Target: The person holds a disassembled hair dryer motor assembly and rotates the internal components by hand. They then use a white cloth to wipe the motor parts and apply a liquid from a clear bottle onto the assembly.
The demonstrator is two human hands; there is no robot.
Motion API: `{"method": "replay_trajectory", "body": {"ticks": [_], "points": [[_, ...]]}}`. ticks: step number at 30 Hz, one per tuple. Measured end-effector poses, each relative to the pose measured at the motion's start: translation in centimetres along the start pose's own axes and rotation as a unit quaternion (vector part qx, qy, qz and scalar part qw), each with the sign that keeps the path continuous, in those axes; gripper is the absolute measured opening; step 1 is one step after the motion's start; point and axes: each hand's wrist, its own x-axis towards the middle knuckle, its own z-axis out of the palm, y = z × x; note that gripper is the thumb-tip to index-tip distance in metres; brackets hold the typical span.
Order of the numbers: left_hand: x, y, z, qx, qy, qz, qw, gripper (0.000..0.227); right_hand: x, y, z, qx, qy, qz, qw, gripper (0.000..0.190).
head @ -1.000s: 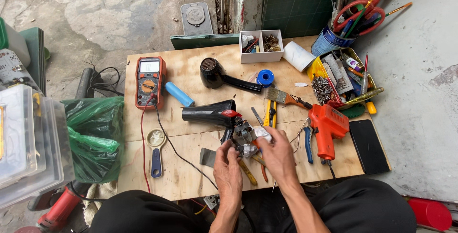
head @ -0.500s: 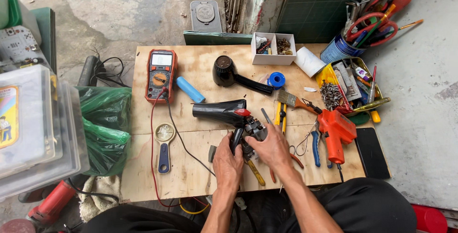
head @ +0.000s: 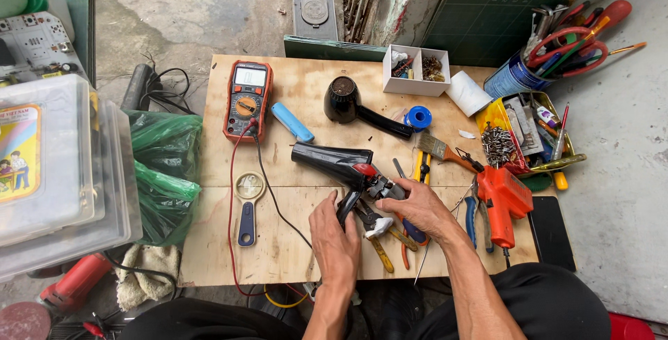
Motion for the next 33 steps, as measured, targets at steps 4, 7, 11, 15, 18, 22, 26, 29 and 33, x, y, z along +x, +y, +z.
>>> {"method": "replay_trajectory", "body": {"ticks": [4,7,11,15,18,22,26,29,33], "points": [[-1.0,2.4,0.1,0.044,-0.015,0.092,0.995,0.04,-0.3,0.3,-0.1,0.017,-0.009,0.004,1.0,0.043],[-1.3,2.0,1.8,0.043,-0.072,0.083,0.993,0.055,-0.5,0.3,-0.2,0.029,-0.019,0.002,0.999,0.041],[-0.8,2.2,2.6,0.093,-0.132,0.055,0.985,0.067,-0.6,0.4,-0.5,0.045,-0.03,-0.008,0.999,0.033],[-0.8,2.3,3.3,0.111,-0.154,0.037,0.981,0.07,0.1,1.3,-0.2,0.062,-0.025,-0.024,0.997,0.033],[-0.9,2.4,3.5,0.14,-0.155,0.048,0.977,0.071,1.0,2.3,0.1,0.085,-0.031,-0.053,0.994,0.033],[-0.5,2.8,3.4,0.137,-0.158,0.048,0.977,0.071,1.1,2.6,0.1,0.067,-0.02,-0.06,0.996,0.028],[-0.2,3.5,1.5,-0.005,-0.15,-0.019,0.988,0.06,1.1,2.9,0.2,0.071,-0.024,-0.065,0.995,0.032],[0.1,4.7,-0.2,-0.132,-0.15,-0.153,0.968,0.052,-0.5,1.8,-0.1,0.092,-0.018,-0.04,0.995,0.044],[0.2,5.2,-1.0,-0.376,-0.124,-0.369,0.841,0.038,0.6,4.4,0.7,0.089,0.092,0.004,0.992,0.074]]}}
